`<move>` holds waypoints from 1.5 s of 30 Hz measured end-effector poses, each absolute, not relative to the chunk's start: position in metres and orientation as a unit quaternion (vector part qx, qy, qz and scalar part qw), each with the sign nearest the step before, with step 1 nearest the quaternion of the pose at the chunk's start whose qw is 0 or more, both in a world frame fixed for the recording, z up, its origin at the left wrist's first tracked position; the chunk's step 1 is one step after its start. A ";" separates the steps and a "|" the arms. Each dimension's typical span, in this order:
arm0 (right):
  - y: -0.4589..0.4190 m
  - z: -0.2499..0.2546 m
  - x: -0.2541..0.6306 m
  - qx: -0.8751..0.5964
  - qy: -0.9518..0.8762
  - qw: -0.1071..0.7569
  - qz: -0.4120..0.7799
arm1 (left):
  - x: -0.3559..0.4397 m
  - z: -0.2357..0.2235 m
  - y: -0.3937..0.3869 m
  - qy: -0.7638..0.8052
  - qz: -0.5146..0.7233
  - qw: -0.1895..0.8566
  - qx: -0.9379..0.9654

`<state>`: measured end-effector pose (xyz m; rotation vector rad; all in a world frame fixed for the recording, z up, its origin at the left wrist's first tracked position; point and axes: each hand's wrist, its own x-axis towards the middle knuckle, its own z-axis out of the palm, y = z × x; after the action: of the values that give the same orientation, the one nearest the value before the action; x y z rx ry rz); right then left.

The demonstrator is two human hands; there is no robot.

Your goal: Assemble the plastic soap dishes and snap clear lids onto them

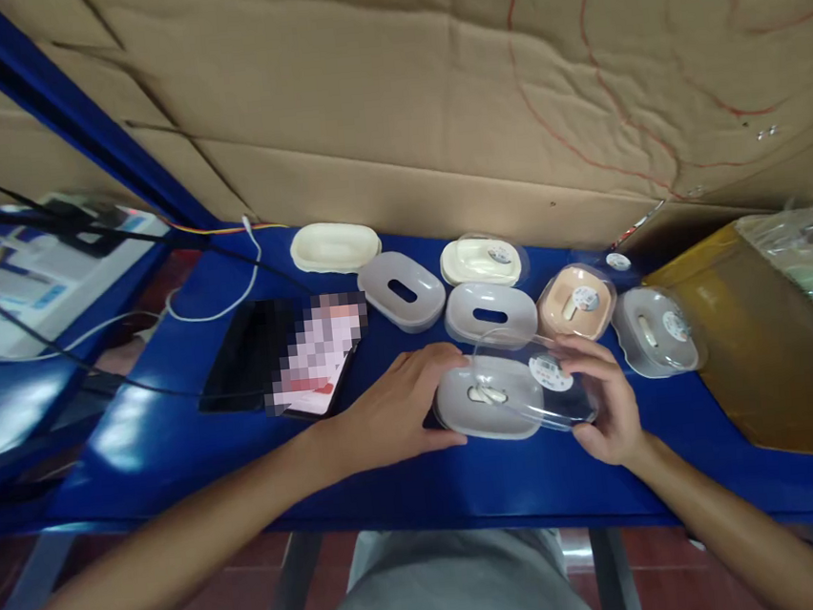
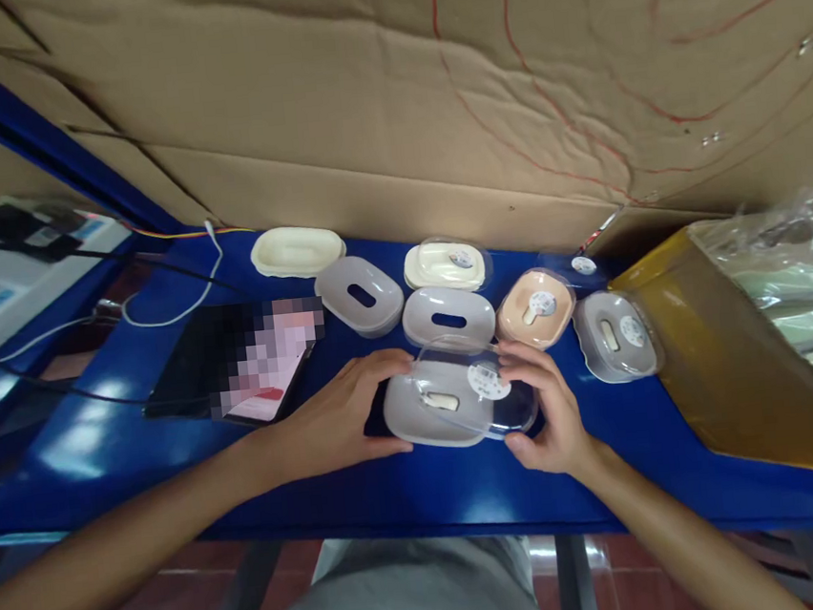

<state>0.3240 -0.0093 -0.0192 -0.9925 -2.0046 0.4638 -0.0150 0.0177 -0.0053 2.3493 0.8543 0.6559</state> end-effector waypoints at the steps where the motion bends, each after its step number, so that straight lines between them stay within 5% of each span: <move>1: -0.011 -0.021 0.324 -0.398 -0.798 0.410 0.192 | -0.014 -0.007 0.018 0.321 0.249 0.282 0.869; 19: -0.004 -0.012 0.310 -0.343 -0.887 0.254 0.177 | -0.014 -0.008 0.026 0.292 0.253 0.287 0.877; 45: -0.005 0.000 0.315 -0.301 -0.933 0.195 -0.009 | -0.009 -0.019 0.023 0.297 0.253 0.238 0.889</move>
<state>0.3151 -0.0045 -0.0001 -0.8446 -2.6150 -0.0256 -0.0091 0.0227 -0.0193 2.4363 0.8121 0.6932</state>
